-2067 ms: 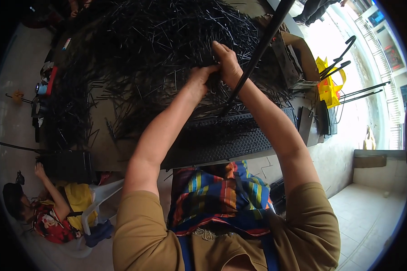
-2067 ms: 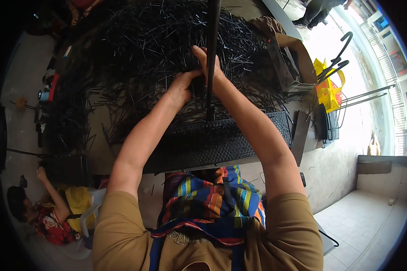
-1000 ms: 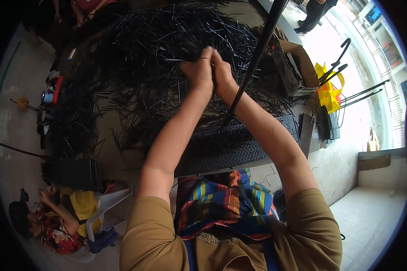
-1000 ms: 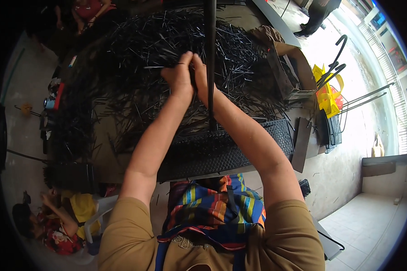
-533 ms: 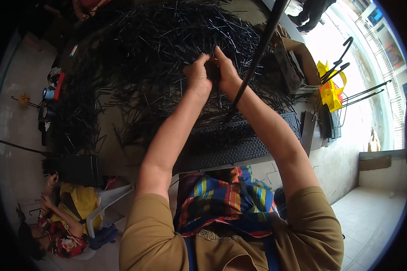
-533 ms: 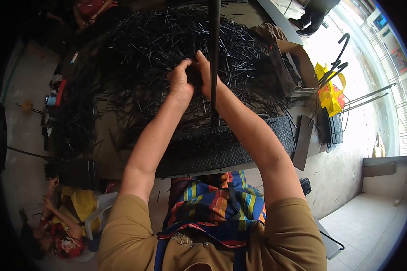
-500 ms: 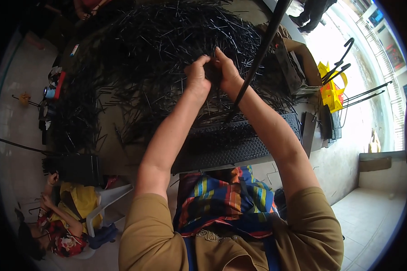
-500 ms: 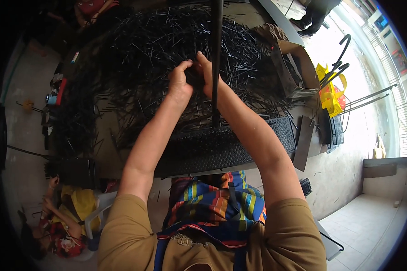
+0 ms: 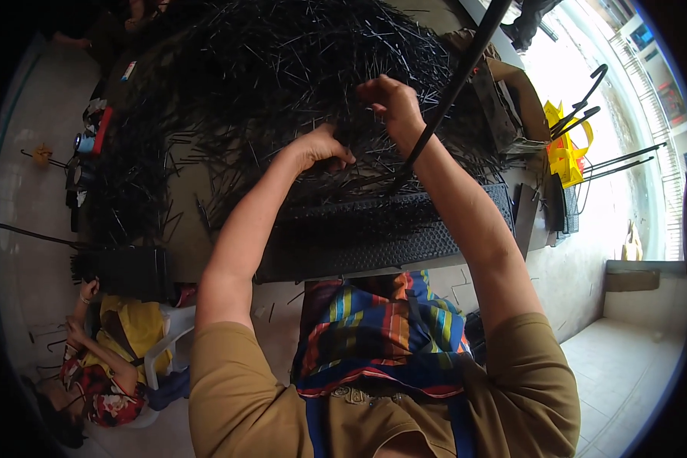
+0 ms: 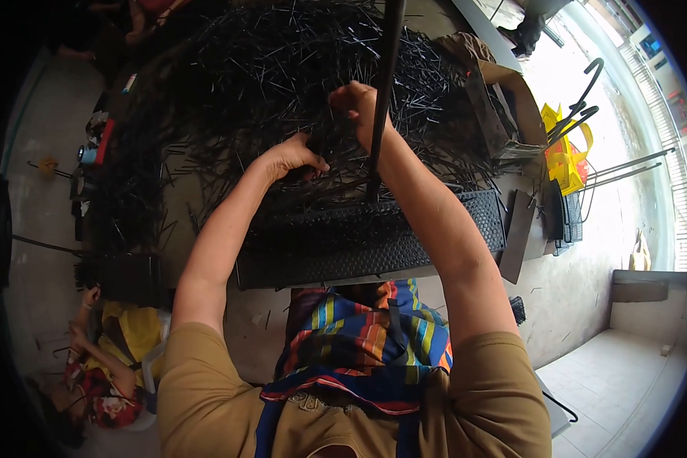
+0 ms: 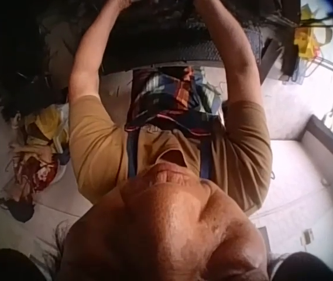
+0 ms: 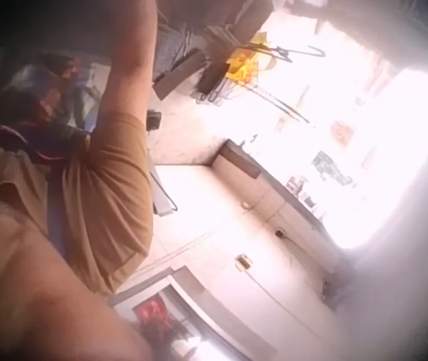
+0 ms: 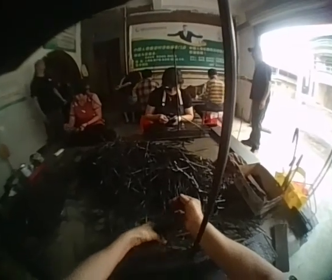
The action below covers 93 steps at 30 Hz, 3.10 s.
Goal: The recorder is inserting thin black rods into a perforated panel to assemble a mesh component.
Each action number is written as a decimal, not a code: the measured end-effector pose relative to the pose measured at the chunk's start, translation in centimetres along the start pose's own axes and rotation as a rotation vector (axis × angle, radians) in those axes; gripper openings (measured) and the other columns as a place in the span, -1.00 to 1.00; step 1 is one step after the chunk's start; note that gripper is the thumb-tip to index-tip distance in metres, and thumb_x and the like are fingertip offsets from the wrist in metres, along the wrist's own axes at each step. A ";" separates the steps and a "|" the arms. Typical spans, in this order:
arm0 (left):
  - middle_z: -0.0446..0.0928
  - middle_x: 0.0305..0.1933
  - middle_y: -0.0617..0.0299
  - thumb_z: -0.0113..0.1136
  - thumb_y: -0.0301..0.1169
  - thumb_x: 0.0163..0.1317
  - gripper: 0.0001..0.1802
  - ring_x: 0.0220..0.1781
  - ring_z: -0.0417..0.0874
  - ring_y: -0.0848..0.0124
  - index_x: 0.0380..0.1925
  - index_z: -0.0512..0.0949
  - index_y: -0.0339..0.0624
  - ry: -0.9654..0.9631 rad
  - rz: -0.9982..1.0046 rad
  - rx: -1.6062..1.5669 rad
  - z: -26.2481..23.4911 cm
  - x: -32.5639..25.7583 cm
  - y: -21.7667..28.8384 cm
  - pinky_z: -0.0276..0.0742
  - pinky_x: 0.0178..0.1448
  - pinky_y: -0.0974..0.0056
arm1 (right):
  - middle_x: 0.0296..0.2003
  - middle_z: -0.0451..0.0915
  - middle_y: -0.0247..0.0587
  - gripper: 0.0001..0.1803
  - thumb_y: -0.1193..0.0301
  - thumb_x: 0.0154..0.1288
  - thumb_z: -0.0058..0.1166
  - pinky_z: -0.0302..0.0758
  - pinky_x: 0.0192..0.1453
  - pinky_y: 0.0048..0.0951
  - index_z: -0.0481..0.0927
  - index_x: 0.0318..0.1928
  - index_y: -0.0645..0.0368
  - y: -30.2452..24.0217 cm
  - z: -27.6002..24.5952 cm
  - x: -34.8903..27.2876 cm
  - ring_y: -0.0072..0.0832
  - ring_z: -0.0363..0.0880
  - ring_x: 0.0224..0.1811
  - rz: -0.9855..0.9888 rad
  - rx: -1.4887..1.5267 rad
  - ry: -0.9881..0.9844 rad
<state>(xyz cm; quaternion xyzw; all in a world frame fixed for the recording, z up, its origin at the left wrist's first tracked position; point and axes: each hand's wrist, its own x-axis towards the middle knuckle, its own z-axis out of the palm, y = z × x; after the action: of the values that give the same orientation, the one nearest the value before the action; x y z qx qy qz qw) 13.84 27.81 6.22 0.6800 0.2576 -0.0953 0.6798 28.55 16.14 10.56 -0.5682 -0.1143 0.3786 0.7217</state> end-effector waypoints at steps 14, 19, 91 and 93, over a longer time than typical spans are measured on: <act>0.66 -0.43 -0.05 0.33 -0.55 -0.14 -0.71 -0.43 0.73 0.14 -0.34 0.59 -0.46 0.519 0.035 0.059 -2.0 -0.2 -1.1 0.60 -0.43 0.19 | -0.58 0.54 -0.32 -0.82 0.37 0.22 0.23 0.27 -0.60 -0.52 0.59 -0.40 0.24 1.9 -1.3 2.0 -0.54 0.42 -0.65 -0.099 -0.313 0.153; 0.63 -0.34 0.01 0.25 -0.55 0.11 -0.88 -0.38 0.69 0.22 -0.32 0.57 -0.30 0.432 0.088 -0.721 -6.9 -2.5 -3.7 0.72 -0.28 0.07 | -0.52 0.58 -0.31 -0.87 0.44 0.22 0.21 0.29 -0.57 -0.54 0.65 -0.26 0.24 1.1 -2.3 1.5 -0.57 0.45 -0.62 -0.229 -0.178 0.207; 0.55 -0.56 0.18 0.28 -0.62 0.07 -0.89 -0.70 0.52 0.37 -0.49 0.51 -0.28 1.004 0.184 -1.025 11.9 -24.0 -20.3 0.40 -0.69 0.29 | 0.16 0.47 -0.28 -0.62 0.24 0.18 0.06 0.13 0.33 -0.15 0.52 0.03 0.01 11.9 -20.2 -21.1 -0.21 0.35 0.25 -0.779 -1.528 0.540; 0.55 -0.56 0.18 0.28 -0.60 0.07 -0.89 -0.69 0.54 0.37 -0.48 0.51 -0.27 0.953 0.208 -1.000 12.1 -23.1 -19.6 0.43 -0.68 0.29 | 0.14 0.48 -0.31 -0.63 0.23 0.21 0.06 0.13 0.33 -0.16 0.51 0.02 0.01 12.2 -21.8 -19.3 -0.22 0.35 0.23 -0.800 -1.524 0.524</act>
<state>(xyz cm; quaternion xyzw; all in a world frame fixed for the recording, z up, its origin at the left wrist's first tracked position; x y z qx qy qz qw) -12.58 9.85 -0.56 0.2742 0.4740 0.4091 0.7299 23.18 -12.06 -2.55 -0.8786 -0.3555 -0.2214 0.2297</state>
